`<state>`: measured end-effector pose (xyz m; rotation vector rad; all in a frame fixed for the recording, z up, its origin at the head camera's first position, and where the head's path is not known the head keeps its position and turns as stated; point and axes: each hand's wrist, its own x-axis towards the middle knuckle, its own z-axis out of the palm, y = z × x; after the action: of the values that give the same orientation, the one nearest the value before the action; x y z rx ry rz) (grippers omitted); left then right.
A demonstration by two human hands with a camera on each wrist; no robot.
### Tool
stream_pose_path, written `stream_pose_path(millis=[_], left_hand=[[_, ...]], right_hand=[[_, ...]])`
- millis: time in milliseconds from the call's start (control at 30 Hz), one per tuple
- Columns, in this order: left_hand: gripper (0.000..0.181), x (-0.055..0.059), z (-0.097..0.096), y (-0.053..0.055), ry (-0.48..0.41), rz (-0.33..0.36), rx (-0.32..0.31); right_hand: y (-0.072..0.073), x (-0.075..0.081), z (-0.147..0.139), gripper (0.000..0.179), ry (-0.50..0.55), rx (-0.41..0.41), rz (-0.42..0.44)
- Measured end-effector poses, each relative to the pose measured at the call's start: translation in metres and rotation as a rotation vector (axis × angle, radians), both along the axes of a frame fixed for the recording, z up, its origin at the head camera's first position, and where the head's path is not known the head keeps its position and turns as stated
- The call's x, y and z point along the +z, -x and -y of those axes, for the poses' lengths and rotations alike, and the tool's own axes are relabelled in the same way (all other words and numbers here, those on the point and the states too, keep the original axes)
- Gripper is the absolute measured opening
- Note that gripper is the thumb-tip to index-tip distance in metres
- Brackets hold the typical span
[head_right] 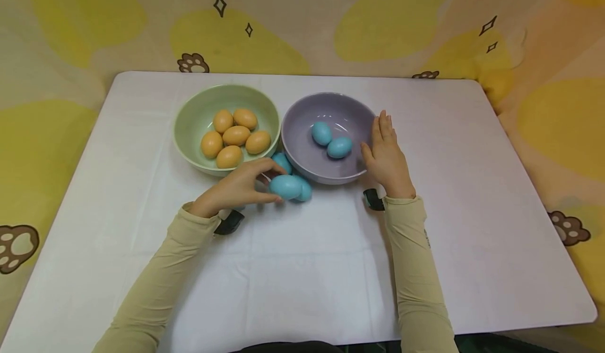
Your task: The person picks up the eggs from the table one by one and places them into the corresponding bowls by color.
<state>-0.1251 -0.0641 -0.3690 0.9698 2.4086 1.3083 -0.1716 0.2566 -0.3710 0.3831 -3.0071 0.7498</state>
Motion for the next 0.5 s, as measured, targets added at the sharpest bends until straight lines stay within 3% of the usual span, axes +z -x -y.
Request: stream_pose_path(millis=[233, 500], left_hand=[[0.044, 0.005, -0.008, -0.003, -0.095, -0.052, 0.076], [0.044, 0.014, -0.020, 0.001, -0.141, -0.083, 0.159]], right_hand=[[-0.001, 0.001, 0.000, 0.065, 0.004, -0.005, 0.011], [-0.001, 0.000, 0.000, 0.065, 0.003, 0.003, -0.003]])
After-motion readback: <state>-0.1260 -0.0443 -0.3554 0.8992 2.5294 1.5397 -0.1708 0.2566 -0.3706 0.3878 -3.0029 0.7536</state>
